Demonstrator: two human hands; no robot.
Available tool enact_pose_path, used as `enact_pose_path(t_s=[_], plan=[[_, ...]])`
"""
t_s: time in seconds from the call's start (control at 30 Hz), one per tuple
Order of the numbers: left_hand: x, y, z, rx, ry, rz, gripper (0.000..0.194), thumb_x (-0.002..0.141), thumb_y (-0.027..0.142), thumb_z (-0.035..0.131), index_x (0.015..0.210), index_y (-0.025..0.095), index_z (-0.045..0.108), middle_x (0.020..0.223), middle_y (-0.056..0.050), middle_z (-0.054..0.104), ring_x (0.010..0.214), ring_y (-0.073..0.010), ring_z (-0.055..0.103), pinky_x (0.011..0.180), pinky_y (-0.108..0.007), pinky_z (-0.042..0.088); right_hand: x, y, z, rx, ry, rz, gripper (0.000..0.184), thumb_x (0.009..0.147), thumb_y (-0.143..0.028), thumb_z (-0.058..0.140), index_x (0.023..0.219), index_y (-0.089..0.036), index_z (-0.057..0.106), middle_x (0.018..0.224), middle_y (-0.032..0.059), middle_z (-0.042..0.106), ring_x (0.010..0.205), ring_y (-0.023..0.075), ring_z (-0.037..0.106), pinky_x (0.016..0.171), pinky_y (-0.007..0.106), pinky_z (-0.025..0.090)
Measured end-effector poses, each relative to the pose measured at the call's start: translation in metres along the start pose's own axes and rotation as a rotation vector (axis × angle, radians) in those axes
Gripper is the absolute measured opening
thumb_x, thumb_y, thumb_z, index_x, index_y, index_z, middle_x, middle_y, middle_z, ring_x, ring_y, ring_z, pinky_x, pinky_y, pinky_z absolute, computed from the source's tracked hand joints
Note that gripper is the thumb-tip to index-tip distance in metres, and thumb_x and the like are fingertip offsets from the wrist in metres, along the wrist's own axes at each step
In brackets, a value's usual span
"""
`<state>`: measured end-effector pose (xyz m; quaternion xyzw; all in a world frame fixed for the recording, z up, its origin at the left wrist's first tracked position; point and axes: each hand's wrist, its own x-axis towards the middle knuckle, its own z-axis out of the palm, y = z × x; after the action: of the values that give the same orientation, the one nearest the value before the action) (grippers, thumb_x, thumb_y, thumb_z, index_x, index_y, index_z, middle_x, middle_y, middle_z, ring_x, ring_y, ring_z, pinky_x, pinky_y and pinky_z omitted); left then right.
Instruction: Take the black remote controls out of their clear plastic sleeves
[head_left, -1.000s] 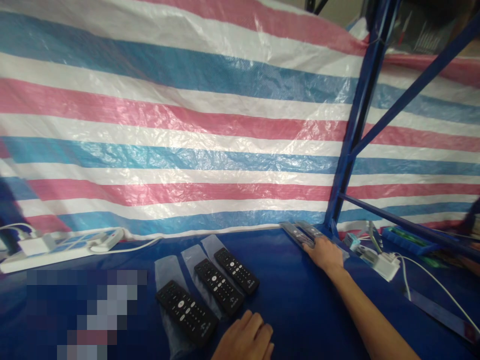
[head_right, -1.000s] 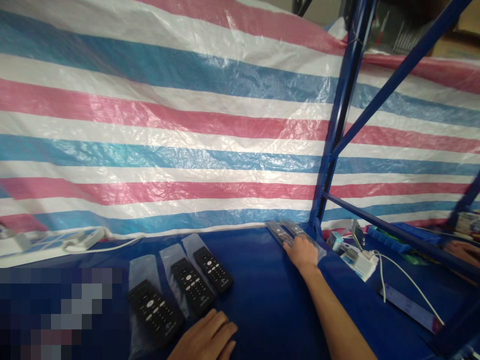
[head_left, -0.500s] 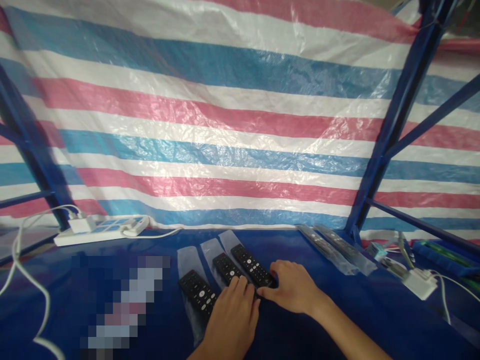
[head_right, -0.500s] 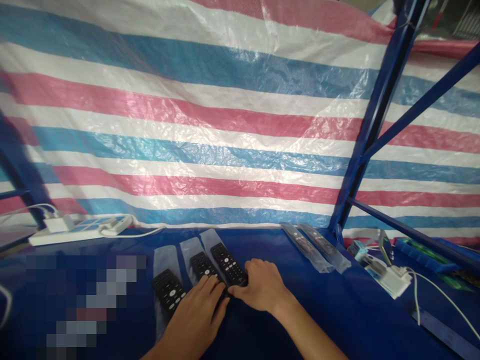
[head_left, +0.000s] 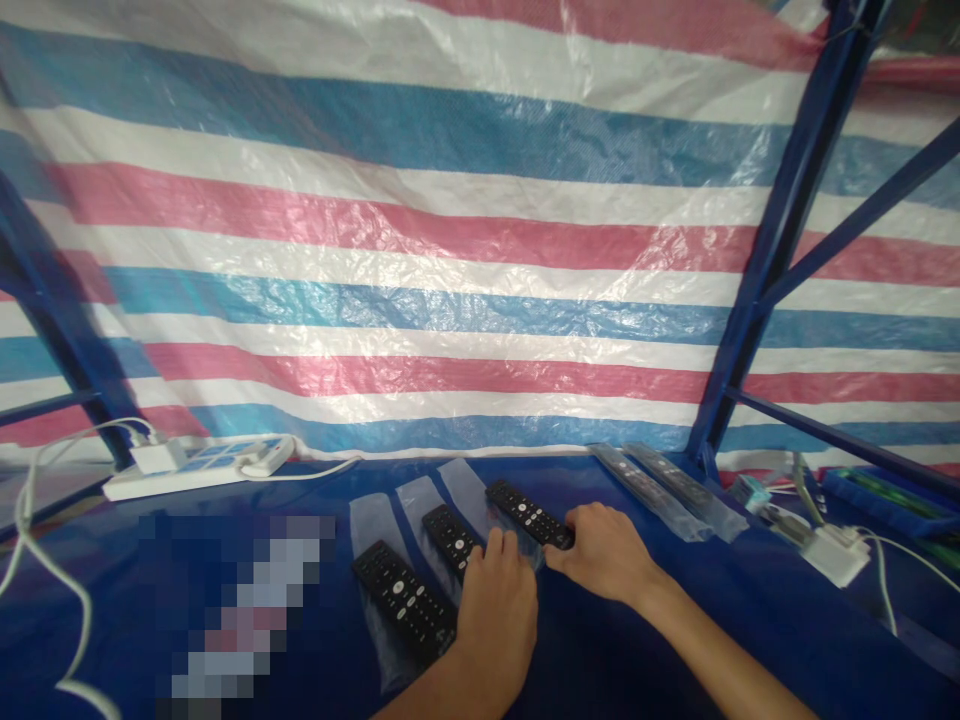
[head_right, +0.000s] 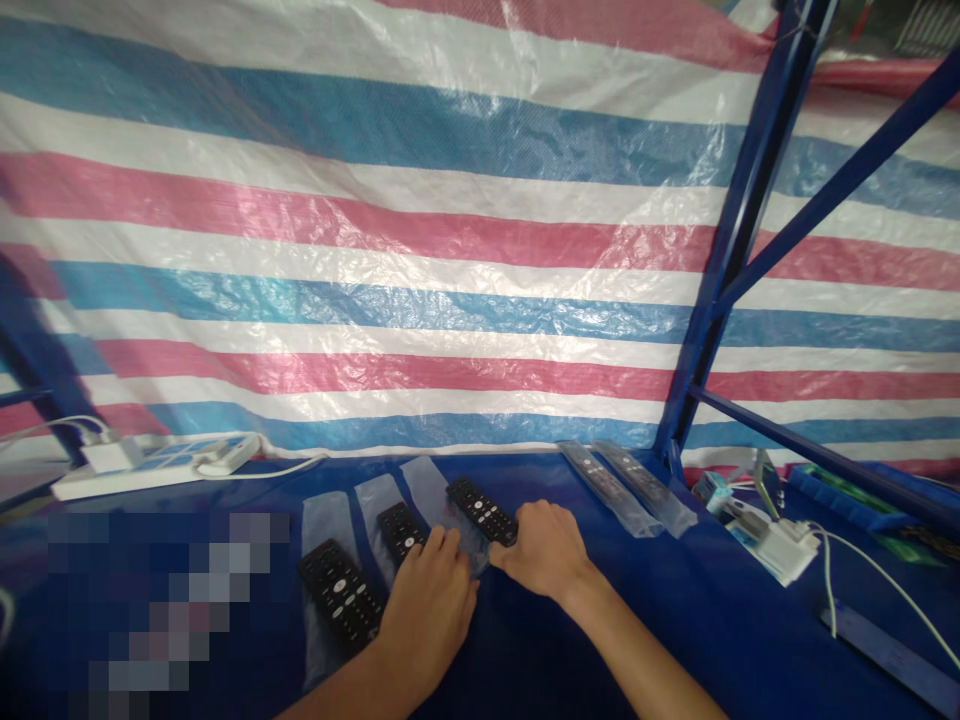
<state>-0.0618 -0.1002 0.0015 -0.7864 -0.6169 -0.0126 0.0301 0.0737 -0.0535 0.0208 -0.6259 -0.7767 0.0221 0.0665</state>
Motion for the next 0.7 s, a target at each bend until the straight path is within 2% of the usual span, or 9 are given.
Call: enact_pose_path(t_s=[0.17, 0.4, 0.57, 0.7], plan=[[0.013, 0.010, 0.000, 0.044, -0.091, 0.004, 0.031, 0.086, 0.006, 0.043, 0.101, 0.011, 0.070, 0.111, -0.016, 0.063, 0.110, -0.0304, 0.051, 0.088, -0.043, 0.040, 0.000, 0.027, -0.002, -0.027, -0.049, 0.060, 0.033, 0.077, -0.043, 0.052, 0.074, -0.017, 0.073, 0.080, 0.0134, 0.074, 0.082, 0.0277, 0.070, 0.062, 0.028, 0.043], [0.016, 0.015, 0.002, 0.101, -0.025, 0.045, 0.037, 0.086, -0.001, 0.037, 0.105, 0.010, 0.067, 0.106, -0.015, 0.065, 0.102, -0.0260, 0.057, 0.083, -0.039, 0.046, 0.004, 0.029, 0.005, -0.016, -0.047, 0.075, 0.038, 0.077, -0.050, 0.056, 0.083, -0.016, 0.071, 0.091, 0.0141, 0.073, 0.090, 0.0298, 0.068, 0.069, 0.031, 0.044], [0.018, 0.014, 0.002, 0.103, 0.001, 0.047, 0.037, 0.082, -0.005, 0.037, 0.100, 0.009, 0.066, 0.101, -0.014, 0.065, 0.098, -0.0251, 0.059, 0.080, -0.037, 0.050, 0.003, 0.039, 0.004, 0.069, -0.002, 0.051, 0.029, 0.072, -0.045, 0.060, 0.071, -0.018, 0.069, 0.076, 0.0096, 0.072, 0.078, 0.0265, 0.067, 0.058, 0.028, 0.037], [0.023, 0.006, -0.001, 0.065, 0.031, -0.012, 0.039, 0.079, -0.008, 0.037, 0.102, 0.011, 0.063, 0.101, -0.011, 0.065, 0.097, -0.0221, 0.060, 0.080, -0.033, 0.050, -0.008, 0.063, -0.011, 0.205, 0.051, 0.026, 0.030, 0.071, -0.047, 0.061, 0.064, -0.019, 0.065, 0.062, 0.0030, 0.064, 0.061, 0.0176, 0.059, 0.051, 0.025, 0.028]])
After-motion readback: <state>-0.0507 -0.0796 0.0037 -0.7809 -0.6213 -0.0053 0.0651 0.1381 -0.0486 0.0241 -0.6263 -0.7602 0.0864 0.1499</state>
